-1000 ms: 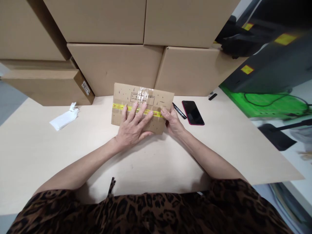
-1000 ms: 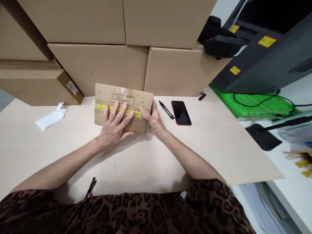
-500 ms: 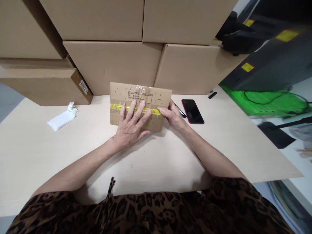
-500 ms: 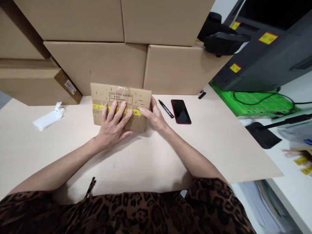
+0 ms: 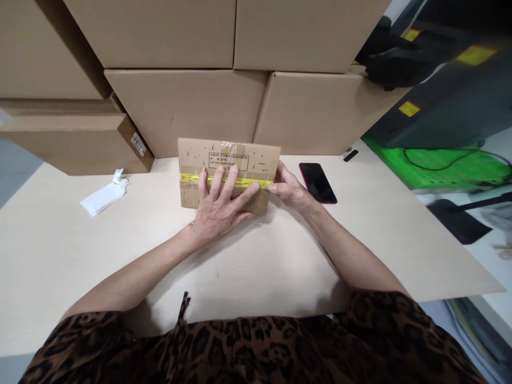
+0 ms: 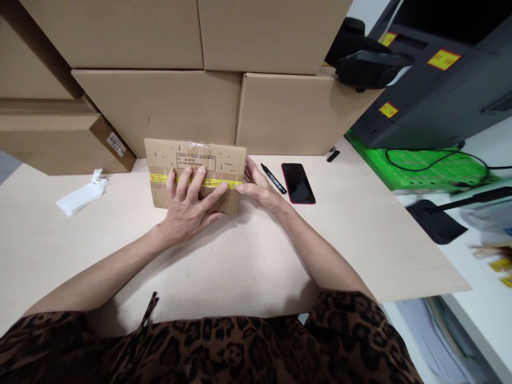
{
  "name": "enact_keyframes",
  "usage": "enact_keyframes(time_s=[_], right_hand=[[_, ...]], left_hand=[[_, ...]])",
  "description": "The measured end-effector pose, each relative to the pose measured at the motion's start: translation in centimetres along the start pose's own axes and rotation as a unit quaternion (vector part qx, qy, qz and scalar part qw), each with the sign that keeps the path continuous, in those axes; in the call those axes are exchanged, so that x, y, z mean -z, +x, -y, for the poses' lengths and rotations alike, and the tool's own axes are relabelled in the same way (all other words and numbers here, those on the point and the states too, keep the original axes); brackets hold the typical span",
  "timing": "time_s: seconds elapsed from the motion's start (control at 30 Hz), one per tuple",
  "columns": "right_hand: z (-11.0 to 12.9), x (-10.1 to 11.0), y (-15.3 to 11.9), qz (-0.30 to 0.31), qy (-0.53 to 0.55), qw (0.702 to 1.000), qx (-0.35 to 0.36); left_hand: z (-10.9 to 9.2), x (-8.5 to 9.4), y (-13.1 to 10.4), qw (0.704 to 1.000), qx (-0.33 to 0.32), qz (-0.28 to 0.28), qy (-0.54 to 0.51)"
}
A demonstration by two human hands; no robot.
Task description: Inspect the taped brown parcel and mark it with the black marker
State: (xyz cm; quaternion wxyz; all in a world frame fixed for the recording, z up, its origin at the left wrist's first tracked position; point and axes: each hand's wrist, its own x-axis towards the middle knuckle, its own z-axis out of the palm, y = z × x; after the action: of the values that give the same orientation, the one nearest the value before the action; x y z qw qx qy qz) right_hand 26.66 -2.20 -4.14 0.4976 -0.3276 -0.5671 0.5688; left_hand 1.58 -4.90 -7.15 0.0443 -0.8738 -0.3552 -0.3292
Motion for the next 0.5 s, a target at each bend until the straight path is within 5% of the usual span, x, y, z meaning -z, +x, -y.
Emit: enact_keyframes(time_s=[0.5], right_hand=[[0.5, -0.8, 0.0, -0.011, 0.051, 0.998, -0.04]], left_hand=[[-1.3, 0.4, 1.6, 0.998, -0.034, 0.016, 0.041]])
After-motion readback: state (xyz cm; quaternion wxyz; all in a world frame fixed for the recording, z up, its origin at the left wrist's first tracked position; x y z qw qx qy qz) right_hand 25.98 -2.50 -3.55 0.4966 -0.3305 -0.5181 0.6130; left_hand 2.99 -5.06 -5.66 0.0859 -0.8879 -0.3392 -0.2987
